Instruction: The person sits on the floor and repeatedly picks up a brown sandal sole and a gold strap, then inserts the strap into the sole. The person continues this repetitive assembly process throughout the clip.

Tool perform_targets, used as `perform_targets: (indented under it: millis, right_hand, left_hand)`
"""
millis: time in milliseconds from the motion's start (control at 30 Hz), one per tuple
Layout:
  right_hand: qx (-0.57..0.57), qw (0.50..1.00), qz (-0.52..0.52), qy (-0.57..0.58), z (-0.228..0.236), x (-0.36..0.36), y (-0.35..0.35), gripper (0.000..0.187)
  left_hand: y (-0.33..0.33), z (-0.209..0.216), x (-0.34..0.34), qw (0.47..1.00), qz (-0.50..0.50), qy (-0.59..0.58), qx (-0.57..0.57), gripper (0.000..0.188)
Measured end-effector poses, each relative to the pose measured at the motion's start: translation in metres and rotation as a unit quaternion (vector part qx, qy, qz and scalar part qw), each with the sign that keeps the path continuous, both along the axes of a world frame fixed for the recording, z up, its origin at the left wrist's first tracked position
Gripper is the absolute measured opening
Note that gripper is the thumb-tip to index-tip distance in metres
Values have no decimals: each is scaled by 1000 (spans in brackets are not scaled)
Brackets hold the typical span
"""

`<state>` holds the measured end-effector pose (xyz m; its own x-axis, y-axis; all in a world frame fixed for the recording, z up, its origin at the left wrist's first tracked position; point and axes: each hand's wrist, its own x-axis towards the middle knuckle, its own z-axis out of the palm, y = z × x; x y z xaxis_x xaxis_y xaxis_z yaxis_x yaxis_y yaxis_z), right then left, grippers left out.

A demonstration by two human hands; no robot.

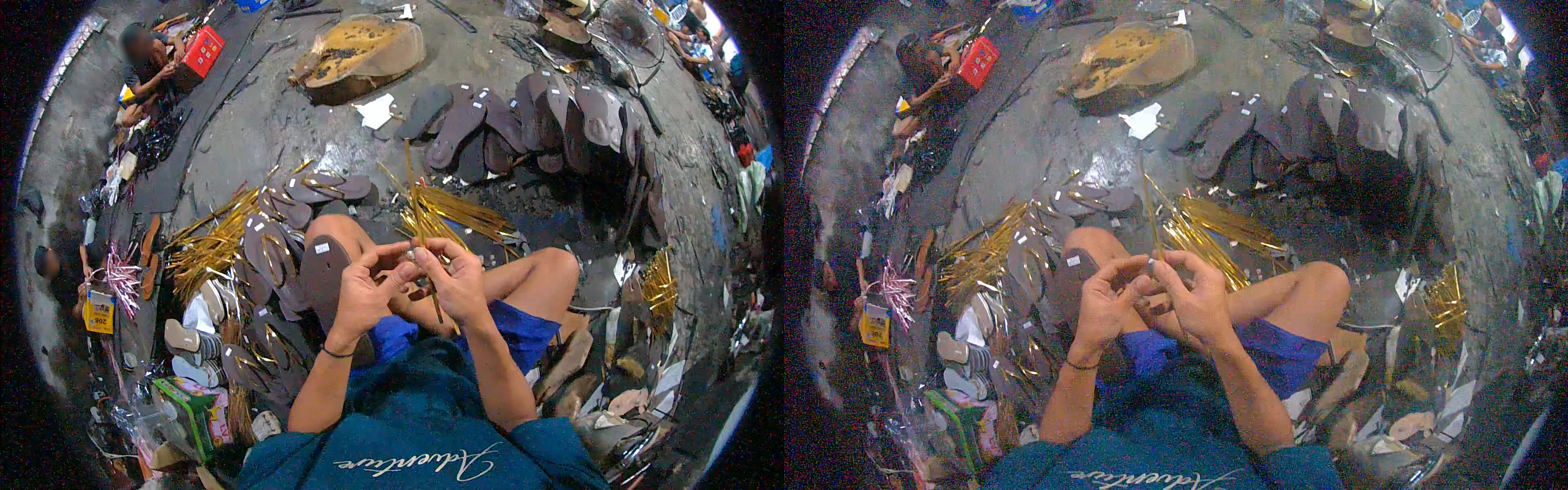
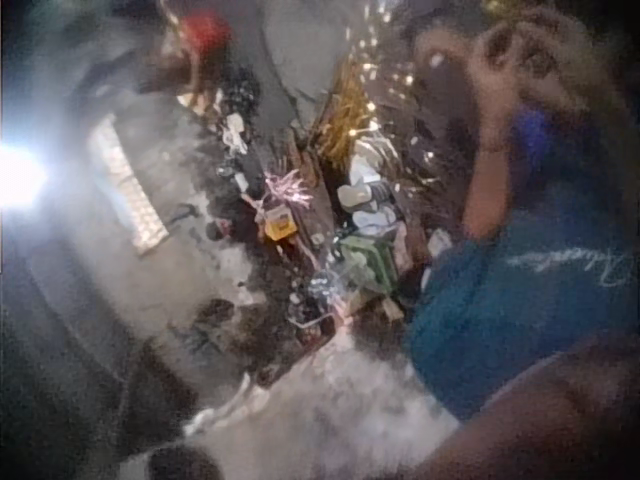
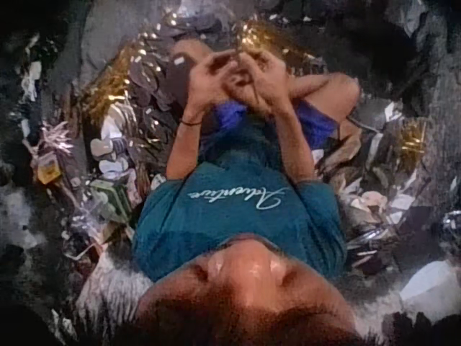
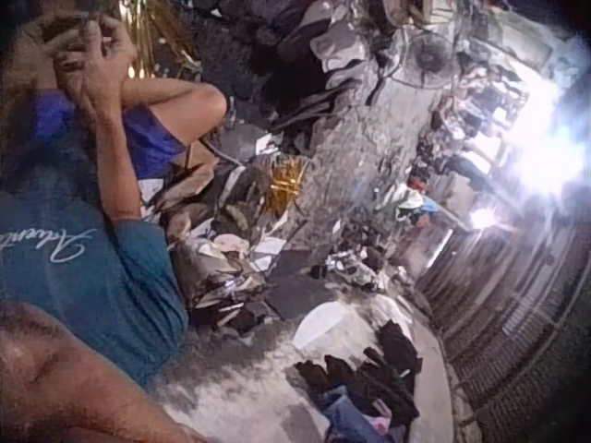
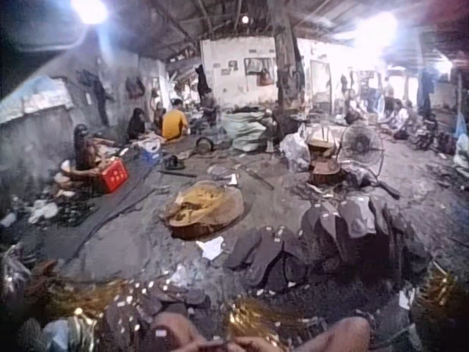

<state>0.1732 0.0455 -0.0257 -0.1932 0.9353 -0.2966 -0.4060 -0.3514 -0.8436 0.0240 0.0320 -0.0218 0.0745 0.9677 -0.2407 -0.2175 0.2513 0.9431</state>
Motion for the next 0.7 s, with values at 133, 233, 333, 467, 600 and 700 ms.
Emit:
perform_targets:
  millis: [133, 233, 333, 467, 600, 700]
  right_hand:
    - [60, 985, 141, -85, -49, 5, -18, 25]
    - [203, 919, 224, -252, -71, 21, -23, 35]
    - [154, 762, 168, -606, -115, 17, 1, 31]
    - [95, 714, 348, -600, -169, 3, 11, 24]
    - [25, 887, 162, -431, -152, 20, 14, 21]
    - [-37, 989, 42, -138, -85, 21, 15, 18]
  left_hand:
    - [3, -11, -5, 996, 91, -17, 17, 33]
    - [20, 4, -45, 975, 121, 157, 105, 26]
    - [27, 23, -67, 956, 154, 201, 149, 55]
    - [35, 22, -67, 967, 114, 160, 162, 72]
    - [35, 9, -61, 983, 91, 97, 123, 63]
    - [34, 2, -47, 992, 98, 24, 70, 40]
